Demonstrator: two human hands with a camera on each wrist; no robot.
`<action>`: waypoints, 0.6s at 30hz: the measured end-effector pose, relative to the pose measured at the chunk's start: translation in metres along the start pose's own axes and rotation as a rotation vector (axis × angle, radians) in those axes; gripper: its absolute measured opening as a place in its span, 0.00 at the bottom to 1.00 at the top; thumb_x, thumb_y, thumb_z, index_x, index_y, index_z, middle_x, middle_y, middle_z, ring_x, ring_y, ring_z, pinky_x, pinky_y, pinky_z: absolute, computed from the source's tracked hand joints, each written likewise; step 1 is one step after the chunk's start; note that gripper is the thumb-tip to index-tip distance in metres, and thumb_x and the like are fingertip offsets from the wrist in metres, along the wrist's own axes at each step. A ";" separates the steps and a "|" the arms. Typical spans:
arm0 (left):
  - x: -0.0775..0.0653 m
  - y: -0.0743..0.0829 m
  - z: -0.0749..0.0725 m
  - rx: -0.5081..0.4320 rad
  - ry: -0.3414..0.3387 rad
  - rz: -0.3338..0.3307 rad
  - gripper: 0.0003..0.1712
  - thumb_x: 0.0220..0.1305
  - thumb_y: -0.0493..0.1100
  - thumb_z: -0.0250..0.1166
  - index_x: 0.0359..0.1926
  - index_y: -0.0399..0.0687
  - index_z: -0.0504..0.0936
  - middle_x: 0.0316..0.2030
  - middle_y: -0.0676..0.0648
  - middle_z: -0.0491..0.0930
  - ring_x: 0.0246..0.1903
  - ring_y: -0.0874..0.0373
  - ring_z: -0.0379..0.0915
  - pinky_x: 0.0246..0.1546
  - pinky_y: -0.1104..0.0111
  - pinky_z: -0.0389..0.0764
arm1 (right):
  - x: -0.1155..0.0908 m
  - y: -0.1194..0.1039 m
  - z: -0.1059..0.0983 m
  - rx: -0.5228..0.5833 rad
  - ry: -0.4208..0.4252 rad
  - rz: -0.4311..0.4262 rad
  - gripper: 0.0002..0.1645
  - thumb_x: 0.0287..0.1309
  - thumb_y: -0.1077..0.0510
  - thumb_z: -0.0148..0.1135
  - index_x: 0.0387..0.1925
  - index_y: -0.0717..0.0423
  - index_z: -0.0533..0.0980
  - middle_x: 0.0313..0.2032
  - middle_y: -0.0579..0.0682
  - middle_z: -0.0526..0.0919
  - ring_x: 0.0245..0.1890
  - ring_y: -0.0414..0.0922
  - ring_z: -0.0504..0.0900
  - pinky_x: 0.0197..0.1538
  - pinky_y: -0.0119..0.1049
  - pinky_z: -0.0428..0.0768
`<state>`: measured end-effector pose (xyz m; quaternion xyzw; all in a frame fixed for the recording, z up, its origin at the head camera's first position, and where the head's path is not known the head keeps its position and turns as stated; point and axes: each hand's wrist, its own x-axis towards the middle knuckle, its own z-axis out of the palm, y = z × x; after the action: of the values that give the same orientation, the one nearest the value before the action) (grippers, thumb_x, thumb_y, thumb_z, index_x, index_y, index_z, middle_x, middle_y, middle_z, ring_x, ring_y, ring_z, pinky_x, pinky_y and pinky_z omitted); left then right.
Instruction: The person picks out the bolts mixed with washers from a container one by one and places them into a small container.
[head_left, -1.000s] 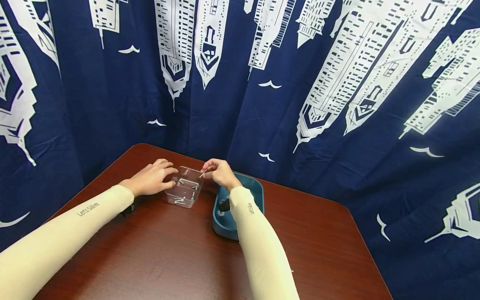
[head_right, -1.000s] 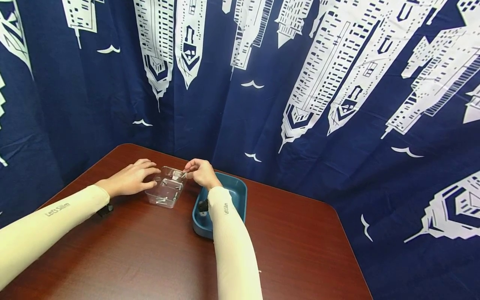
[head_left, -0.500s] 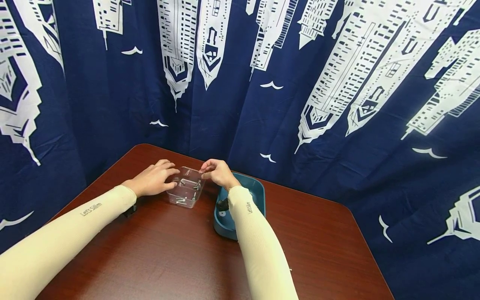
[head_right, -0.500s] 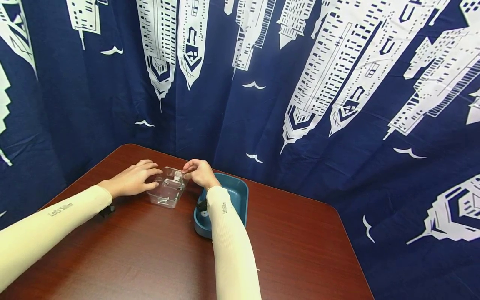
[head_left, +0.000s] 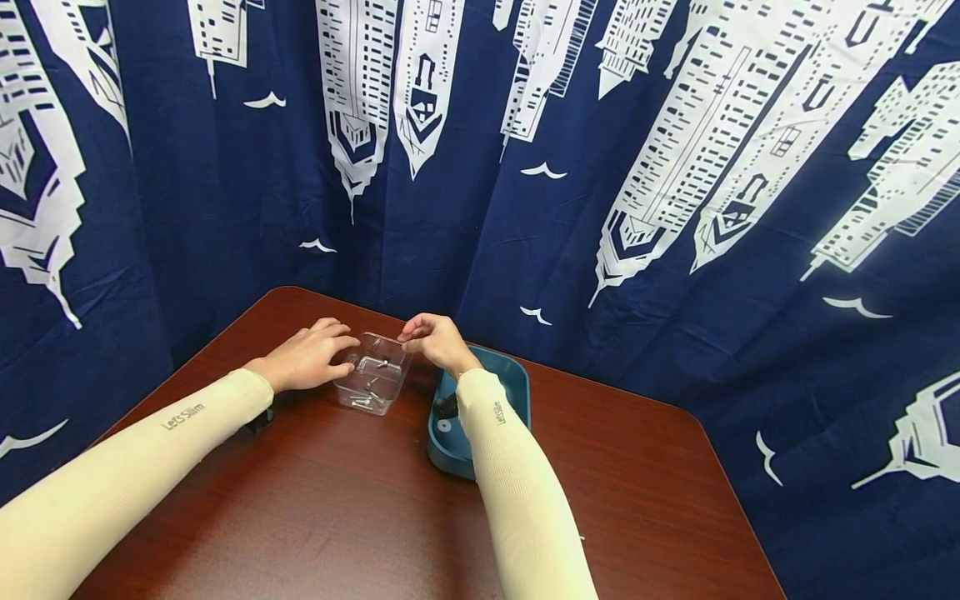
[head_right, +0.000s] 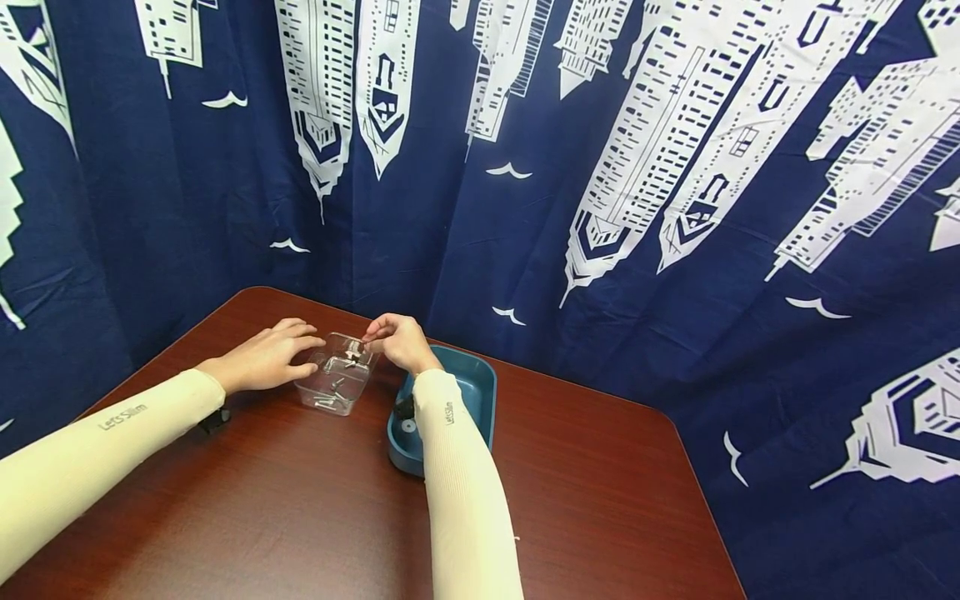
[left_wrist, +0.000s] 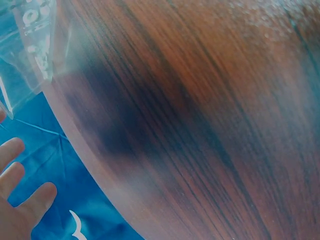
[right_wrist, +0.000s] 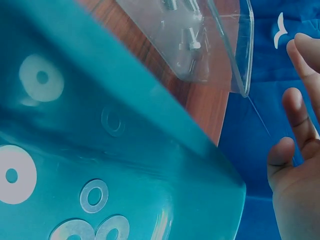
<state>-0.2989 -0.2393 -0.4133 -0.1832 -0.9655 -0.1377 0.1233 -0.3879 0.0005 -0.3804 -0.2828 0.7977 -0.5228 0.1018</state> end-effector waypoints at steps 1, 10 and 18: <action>0.000 0.000 0.000 0.000 0.001 0.002 0.28 0.64 0.50 0.67 0.61 0.41 0.80 0.64 0.34 0.73 0.67 0.38 0.60 0.61 0.37 0.69 | 0.000 0.000 0.000 -0.003 0.004 -0.003 0.12 0.52 0.75 0.66 0.40 0.70 0.79 0.43 0.68 0.86 0.36 0.43 0.86 0.46 0.33 0.84; 0.001 -0.003 0.004 -0.006 -0.001 -0.005 0.29 0.64 0.52 0.66 0.62 0.41 0.80 0.64 0.34 0.73 0.68 0.38 0.59 0.62 0.37 0.68 | -0.003 0.001 -0.004 0.037 0.013 0.005 0.13 0.52 0.73 0.68 0.41 0.68 0.79 0.44 0.70 0.85 0.34 0.40 0.85 0.44 0.32 0.84; -0.001 -0.005 -0.002 0.013 -0.004 0.001 0.30 0.65 0.52 0.66 0.63 0.40 0.78 0.65 0.33 0.72 0.69 0.38 0.58 0.62 0.38 0.67 | -0.011 0.001 -0.011 0.013 0.009 -0.006 0.16 0.53 0.71 0.68 0.45 0.63 0.80 0.46 0.69 0.85 0.37 0.41 0.85 0.45 0.32 0.83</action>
<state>-0.2998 -0.2451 -0.4126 -0.1831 -0.9666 -0.1310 0.1226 -0.3844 0.0153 -0.3779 -0.2820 0.7939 -0.5296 0.0985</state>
